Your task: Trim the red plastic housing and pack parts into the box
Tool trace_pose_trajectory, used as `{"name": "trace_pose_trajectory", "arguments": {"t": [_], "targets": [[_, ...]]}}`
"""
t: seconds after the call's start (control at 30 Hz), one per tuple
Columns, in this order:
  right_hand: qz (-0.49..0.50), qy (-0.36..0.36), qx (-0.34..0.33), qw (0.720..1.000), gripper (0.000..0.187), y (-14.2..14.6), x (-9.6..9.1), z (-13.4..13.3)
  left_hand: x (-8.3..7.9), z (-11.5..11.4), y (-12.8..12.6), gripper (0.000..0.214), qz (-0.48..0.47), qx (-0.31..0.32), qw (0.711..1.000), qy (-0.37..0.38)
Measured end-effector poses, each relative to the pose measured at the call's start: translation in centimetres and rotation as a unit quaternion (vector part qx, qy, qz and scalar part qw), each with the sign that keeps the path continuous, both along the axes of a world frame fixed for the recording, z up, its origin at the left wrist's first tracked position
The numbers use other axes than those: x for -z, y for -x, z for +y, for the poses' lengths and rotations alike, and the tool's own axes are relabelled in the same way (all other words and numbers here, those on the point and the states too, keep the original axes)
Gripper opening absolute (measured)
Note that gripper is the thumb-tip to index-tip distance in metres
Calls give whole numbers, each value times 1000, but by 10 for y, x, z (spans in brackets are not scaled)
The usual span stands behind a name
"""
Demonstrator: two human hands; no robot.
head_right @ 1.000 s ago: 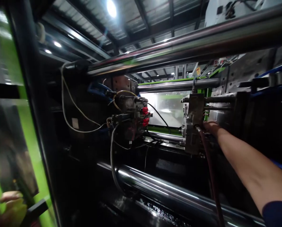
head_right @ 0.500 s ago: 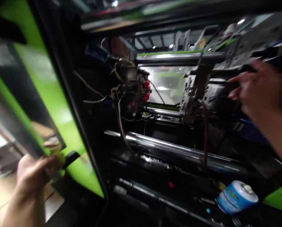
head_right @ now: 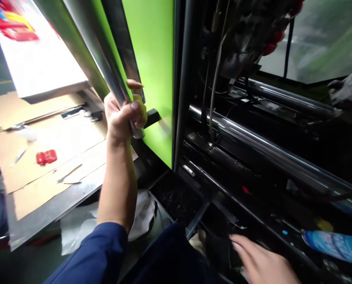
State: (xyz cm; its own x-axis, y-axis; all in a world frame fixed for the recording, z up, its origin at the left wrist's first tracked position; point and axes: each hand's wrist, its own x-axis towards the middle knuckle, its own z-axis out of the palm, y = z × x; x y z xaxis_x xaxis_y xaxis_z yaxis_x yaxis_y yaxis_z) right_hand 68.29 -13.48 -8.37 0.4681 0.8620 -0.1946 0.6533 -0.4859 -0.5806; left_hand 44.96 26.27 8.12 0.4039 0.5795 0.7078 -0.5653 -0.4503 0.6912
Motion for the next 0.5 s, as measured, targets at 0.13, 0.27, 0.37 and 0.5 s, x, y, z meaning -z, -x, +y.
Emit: {"name": "trace_pose_trajectory", "arguments": {"t": [0.13, 0.27, 0.37, 0.5], "targets": [[14, -42, -29, 999, 55, 85, 48, 50, 1, 1, 1, 30, -4, 15, 1000, -7], [54, -5, -189, 980, 57, 126, 38, 83, 4, 6, -3, 30, -42, 43, 998, -17], [111, 66, -284, 950, 45, 112, 1, 85, 7, 9, -5, 31, -57, 43, 997, -12], [3, -113, -306, 945, 28, 45, -69, 104, 9, 10, 1, 34, -36, 18, 999, 26]]}}
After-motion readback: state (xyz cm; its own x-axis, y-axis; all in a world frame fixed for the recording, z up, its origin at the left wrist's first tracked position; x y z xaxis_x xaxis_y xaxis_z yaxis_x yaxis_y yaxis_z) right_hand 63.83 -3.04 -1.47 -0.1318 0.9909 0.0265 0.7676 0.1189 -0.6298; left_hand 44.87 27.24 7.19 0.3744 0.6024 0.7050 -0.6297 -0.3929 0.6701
